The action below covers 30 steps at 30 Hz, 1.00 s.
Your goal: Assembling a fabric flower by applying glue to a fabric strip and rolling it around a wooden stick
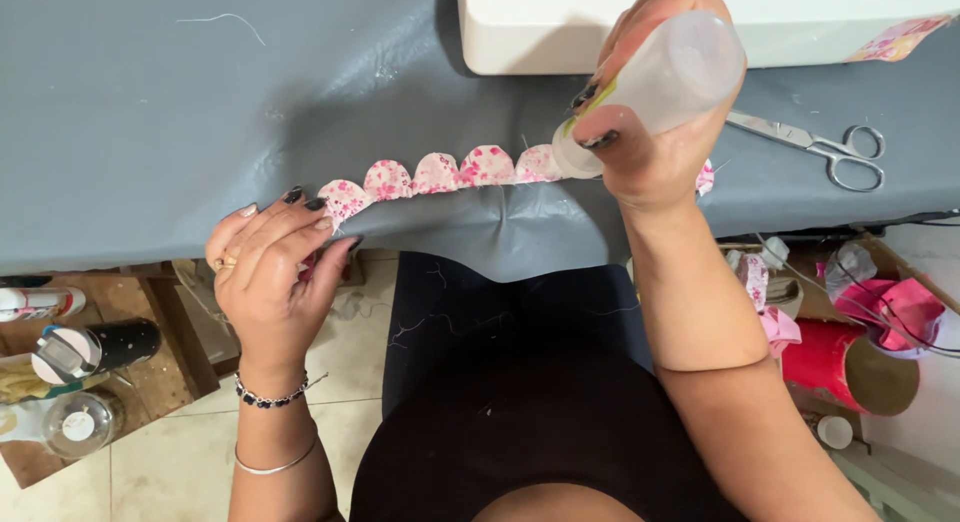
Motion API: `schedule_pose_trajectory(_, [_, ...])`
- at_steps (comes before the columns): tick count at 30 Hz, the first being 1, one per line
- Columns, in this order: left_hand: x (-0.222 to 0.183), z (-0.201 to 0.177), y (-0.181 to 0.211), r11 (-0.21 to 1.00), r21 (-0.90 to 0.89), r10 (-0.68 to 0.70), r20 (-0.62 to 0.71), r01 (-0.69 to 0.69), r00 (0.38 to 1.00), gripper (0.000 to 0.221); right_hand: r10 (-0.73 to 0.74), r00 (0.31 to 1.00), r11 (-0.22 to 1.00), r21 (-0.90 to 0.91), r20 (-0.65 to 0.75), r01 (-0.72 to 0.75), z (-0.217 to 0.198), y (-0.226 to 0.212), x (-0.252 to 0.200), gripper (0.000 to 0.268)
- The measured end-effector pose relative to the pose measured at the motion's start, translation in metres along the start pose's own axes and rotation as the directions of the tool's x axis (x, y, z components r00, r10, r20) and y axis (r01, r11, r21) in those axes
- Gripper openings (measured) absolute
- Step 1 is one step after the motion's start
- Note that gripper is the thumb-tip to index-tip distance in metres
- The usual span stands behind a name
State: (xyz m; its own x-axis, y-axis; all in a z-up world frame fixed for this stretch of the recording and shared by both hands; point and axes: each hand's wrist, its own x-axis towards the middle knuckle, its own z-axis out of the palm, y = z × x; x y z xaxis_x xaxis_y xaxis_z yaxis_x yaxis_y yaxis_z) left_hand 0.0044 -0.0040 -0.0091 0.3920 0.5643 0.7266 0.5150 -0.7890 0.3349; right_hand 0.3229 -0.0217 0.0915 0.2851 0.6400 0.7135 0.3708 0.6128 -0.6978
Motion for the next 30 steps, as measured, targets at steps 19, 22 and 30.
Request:
schedule_pose_trajectory(19, [-0.004,0.0,0.001,1.0,0.013,0.001,0.004,-0.001,1.0,0.027,-0.039,0.998,0.999,-0.024,-0.044,0.038,-0.038,0.006,0.002,0.056])
schedule_pose_trajectory(22, [-0.004,0.001,0.001,1.0,-0.003,0.002,-0.002,-0.002,1.0,0.026,-0.038,0.998,0.999,-0.041,-0.046,0.036,-0.046,0.009,0.002,0.055])
schedule_pose_trajectory(30, [-0.003,0.0,0.003,1.0,0.015,-0.011,-0.014,0.011,1.0,0.027,-0.09,0.994,0.994,0.062,-0.062,0.094,-0.06,0.013,0.006,0.057])
